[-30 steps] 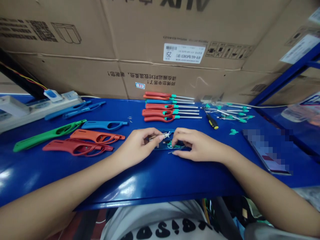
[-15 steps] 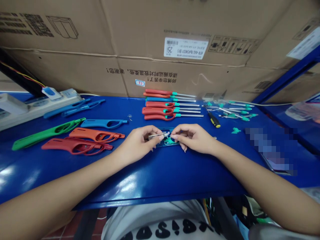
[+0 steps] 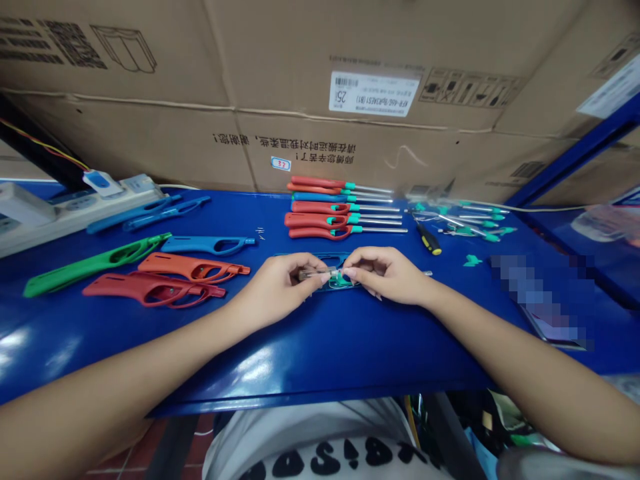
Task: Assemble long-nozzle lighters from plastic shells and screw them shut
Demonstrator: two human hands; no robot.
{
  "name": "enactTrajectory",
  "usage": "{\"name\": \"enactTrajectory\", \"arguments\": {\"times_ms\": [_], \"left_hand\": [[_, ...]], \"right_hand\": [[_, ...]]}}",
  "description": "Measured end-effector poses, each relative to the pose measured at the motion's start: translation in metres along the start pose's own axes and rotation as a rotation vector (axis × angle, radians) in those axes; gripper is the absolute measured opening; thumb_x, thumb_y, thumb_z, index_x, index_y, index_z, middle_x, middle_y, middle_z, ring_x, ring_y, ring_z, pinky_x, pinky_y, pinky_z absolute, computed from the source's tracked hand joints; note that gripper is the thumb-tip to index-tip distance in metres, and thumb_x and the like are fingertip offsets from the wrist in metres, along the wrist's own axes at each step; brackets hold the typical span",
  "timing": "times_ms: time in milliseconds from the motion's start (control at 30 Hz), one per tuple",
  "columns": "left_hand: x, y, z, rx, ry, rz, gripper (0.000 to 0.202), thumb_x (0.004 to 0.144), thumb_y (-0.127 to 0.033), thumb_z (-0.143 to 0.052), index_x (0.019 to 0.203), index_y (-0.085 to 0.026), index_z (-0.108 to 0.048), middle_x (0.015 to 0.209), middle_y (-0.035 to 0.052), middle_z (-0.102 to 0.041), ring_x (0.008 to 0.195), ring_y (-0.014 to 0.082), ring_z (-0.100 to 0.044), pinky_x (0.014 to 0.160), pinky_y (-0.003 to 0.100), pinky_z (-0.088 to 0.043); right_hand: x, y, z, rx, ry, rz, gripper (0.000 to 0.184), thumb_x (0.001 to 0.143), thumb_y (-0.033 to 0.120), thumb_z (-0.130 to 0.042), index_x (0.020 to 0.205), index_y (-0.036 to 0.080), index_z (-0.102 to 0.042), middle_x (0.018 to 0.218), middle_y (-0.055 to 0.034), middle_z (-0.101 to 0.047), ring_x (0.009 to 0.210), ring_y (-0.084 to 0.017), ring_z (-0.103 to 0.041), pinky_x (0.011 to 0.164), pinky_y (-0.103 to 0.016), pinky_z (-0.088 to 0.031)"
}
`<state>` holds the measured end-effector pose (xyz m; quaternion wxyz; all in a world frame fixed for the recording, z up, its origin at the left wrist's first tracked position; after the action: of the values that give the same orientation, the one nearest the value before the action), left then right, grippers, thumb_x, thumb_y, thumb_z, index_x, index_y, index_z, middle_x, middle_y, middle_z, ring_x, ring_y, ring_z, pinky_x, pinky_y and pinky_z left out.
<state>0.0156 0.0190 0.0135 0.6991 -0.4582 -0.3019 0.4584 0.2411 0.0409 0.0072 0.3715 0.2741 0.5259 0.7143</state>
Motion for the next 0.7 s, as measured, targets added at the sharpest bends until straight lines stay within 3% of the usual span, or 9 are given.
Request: {"name": "enactTrajectory", "arguments": {"times_ms": [200,567,700], "left_hand": [[0.0005,-0.0047,0.0011,-0.031,0.004,0.014,0.028,0.092,-0.042,-0.061,0.096,-0.016,-0.07,0.076,0.0013,-0.067,0.063,0.0136,-0.06,0.062,0.026,-0.051],[0.0004,-0.0049,0.0014,-0.029,0.011,0.022,0.028,0.093,-0.041,-0.061,0.098,-0.015,-0.071,0.078,0.0024,-0.069,0.064,0.014,-0.061,0.062,0.026,-0.05],[0.0005,-0.0062,0.0011,-0.033,0.013,0.016,0.027,0.093,-0.039,-0.06,0.096,-0.015,-0.071,0.078,0.0027,-0.069,0.064,0.0136,-0.06,0.061,0.025,-0.05]], "right_hand": [[-0.0002,0.0043,0.0006,-0.059,0.012,0.033,0.034,0.089,0.052,-0.067,0.09,0.017,-0.066,0.069,0.0024,-0.059,0.048,-0.006,-0.047,0.043,-0.02,-0.038],[-0.0005,0.002,0.0014,-0.034,0.02,0.038,0.036,0.097,0.049,-0.055,0.101,0.017,-0.068,0.073,0.0019,-0.058,0.047,-0.006,-0.047,0.042,-0.02,-0.038],[0.0009,0.0012,0.0017,-0.085,-0.001,0.083,0.031,0.095,0.045,-0.059,0.093,0.016,-0.07,0.072,0.0014,-0.058,0.048,-0.006,-0.046,0.044,-0.02,-0.037]]}}
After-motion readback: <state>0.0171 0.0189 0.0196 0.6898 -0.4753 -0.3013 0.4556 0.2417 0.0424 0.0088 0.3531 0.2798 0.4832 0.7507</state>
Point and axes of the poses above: each hand's wrist, its own x-axis towards the middle knuckle, its own z-axis out of the back of the hand, y = z × x, the point moved 1 cm from there along x, towards the middle knuckle
